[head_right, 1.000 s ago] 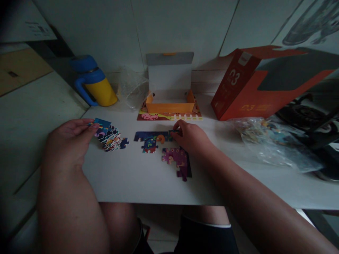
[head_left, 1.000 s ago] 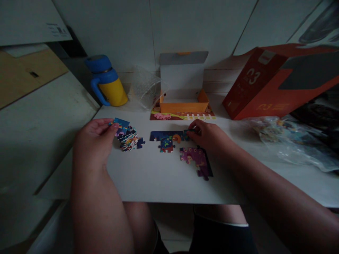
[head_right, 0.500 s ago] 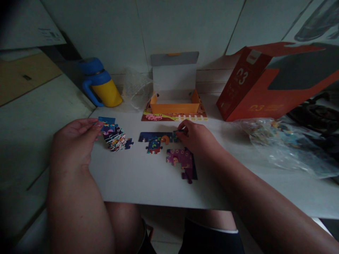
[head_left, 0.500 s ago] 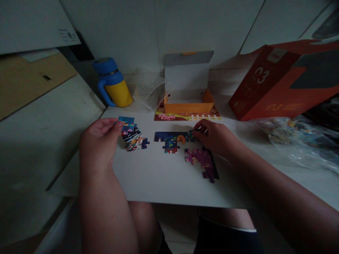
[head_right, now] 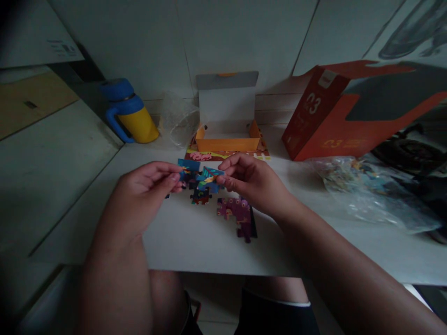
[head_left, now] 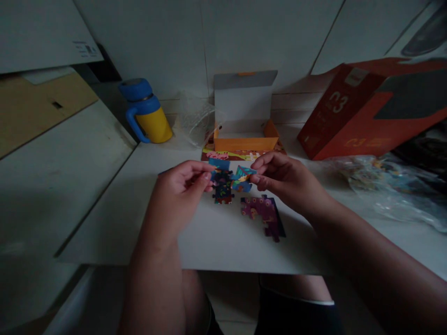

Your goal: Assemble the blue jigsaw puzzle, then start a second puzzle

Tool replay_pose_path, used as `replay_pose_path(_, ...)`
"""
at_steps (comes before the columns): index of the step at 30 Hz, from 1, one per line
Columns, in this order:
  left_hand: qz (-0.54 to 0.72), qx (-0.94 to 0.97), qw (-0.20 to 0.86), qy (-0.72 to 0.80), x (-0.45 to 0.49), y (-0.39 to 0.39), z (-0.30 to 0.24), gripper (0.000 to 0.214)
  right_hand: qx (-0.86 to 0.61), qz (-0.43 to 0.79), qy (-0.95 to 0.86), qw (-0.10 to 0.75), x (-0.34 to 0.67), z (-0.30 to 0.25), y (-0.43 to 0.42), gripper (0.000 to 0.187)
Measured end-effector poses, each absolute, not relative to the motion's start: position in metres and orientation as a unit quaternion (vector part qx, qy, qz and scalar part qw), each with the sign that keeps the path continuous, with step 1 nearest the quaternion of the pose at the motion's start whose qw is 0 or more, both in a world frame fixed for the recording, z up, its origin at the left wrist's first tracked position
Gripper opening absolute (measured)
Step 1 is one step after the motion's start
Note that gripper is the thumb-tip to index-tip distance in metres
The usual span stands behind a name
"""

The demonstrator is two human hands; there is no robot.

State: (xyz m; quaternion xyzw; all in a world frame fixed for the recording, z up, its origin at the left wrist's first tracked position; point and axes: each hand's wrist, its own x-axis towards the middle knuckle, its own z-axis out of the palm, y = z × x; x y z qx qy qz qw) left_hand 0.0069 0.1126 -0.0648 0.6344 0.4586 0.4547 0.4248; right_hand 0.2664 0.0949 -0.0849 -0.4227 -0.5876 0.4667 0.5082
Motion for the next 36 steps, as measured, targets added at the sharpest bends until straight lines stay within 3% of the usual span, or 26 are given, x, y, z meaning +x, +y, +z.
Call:
replay_pose_path(5,0.381,0.686,0.457,0.418,0.046,0.096,-0.07,0.017,-0.436,0.477,-0.555,0.524,0.267,-0.084,0.098,0.046)
replay_pose_path(14,0.383,0.672,0.495,0.396,0.057,0.092,-0.073,0.018,-0.414,0.464,-0.566,0.542,0.269,-0.083,0.098,0.042)
replay_pose_path(20,0.394,0.66,0.473,0.43,0.056,0.1,-0.085,0.027,-0.475,0.355,-0.628,0.504,0.27,-0.087,0.096,0.048)
replay_pose_path(26,0.411,0.621,0.503,0.438,0.051,0.107,-0.093,0.029,-0.456,0.46,-0.637,0.417,0.274,-0.101,0.103,0.041)
replay_pose_path(29,0.418,0.634,0.443,0.476,0.047,0.108,-0.092,0.027,-0.52,0.417,-0.605,0.436,0.287,-0.103,0.11,0.038)
replay_pose_path(33,0.344,0.713,0.257,0.554,0.042,0.108,-0.088,0.019,-0.603,0.381,-0.516,0.475,0.305,-0.102,0.119,0.039)
replay_pose_path(36,0.303,0.732,0.231,0.565,0.04,0.108,-0.087,0.018,-0.61,0.404,-0.497,0.467,0.306,-0.106,0.121,0.029)
